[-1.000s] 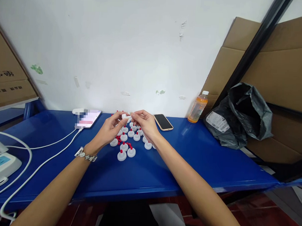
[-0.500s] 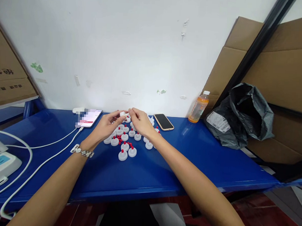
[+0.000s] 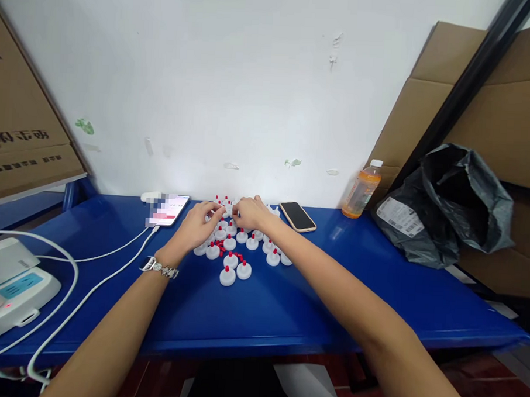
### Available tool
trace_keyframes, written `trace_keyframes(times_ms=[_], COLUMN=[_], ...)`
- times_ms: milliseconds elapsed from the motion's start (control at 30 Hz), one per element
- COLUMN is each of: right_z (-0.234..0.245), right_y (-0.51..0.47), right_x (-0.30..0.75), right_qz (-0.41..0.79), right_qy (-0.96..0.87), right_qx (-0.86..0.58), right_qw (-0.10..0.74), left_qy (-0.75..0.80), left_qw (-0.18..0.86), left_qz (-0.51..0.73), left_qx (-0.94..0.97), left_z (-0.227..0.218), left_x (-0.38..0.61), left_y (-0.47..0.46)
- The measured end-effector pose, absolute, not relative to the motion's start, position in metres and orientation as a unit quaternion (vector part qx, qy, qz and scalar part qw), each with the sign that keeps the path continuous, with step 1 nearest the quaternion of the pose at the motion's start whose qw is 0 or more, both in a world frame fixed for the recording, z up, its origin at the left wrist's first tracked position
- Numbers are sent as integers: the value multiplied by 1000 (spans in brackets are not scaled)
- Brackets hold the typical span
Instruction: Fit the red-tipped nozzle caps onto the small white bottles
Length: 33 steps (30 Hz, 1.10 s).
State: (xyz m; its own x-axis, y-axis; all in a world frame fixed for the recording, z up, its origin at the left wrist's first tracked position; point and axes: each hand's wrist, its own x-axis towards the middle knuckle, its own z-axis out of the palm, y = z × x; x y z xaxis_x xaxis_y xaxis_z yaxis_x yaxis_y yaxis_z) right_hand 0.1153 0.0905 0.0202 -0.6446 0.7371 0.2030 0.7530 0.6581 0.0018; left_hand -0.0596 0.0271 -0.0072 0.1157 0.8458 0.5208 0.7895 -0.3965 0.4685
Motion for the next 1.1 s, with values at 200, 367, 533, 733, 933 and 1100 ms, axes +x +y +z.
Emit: trace_keyframes(times_ms=[200, 367, 533, 733, 933, 1100], right_z=[20, 2, -1, 14, 9, 10], right_y=[115, 135, 133, 76, 25, 12], right_x=[131, 145, 151, 154, 163, 171], right_qz=[34, 70, 114, 374, 363, 154], right_qy=[-841, -811, -798, -714, -713, -887], right_qx=[-505, -543, -529, -378, -377, -367], right_qw=[191, 208, 264, 456, 466, 234], left_qy=[550, 540, 534, 474, 444, 461], left_qw=[26, 25, 40, 113, 205, 197], left_qz=[363, 354, 357, 415, 429, 432], left_qx=[751, 763, 765, 768, 759, 749], left_z=[-8, -11, -12, -2, 7, 10], left_x=[-54, -50, -48, -39, -32, -33], left_y=[24, 26, 26, 13, 5, 4])
